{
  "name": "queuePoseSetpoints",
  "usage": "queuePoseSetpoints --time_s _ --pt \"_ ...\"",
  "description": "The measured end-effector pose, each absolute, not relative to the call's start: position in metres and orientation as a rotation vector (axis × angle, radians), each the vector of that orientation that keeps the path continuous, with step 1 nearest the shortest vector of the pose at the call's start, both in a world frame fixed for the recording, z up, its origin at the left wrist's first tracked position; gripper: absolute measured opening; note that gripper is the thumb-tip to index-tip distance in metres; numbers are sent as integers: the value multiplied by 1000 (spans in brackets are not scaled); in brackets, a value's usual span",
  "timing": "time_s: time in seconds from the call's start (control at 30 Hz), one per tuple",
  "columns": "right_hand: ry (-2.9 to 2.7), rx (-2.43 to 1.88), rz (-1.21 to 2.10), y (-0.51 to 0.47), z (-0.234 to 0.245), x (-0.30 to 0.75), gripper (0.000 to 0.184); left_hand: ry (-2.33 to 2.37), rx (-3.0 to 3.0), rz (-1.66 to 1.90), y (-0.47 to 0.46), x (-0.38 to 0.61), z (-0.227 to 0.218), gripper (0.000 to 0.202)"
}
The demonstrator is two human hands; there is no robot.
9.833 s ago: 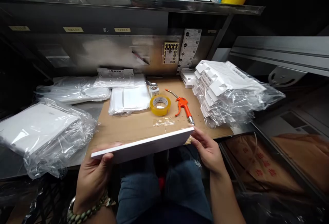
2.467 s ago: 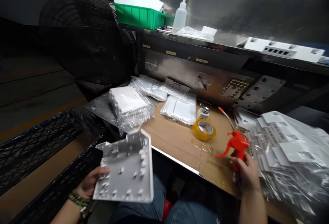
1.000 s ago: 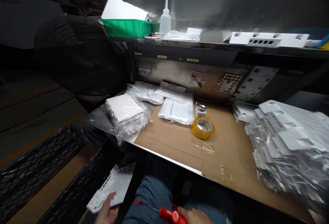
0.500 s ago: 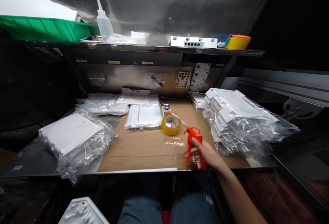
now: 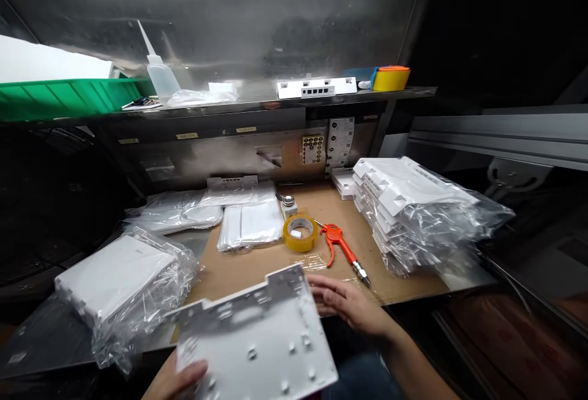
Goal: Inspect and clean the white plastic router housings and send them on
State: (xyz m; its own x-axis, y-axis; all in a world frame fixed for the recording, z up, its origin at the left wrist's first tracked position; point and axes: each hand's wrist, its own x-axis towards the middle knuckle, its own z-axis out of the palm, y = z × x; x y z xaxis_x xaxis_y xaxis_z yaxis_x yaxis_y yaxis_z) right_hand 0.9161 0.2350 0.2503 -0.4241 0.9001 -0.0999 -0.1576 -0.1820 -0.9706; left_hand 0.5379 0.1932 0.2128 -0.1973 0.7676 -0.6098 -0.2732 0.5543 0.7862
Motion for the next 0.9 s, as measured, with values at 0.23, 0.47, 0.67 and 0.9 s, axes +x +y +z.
queuePoseSetpoints --time_s 0.23,0.47,0.67,0.9 --pt "-462 -959 1687 200 220 944 49 1216 1596 730 307 628 246 67" --pt "-133 -896 1325 185 219 993 47 1497 2180 899 388 633 217 28" --pt "-126 -878 1221 177 225 1002 54 1571 2310 870 405 626 219 37" --pt "-92 -919 1211 178 223 1000 61 1602 2023 820 429 609 239 47"
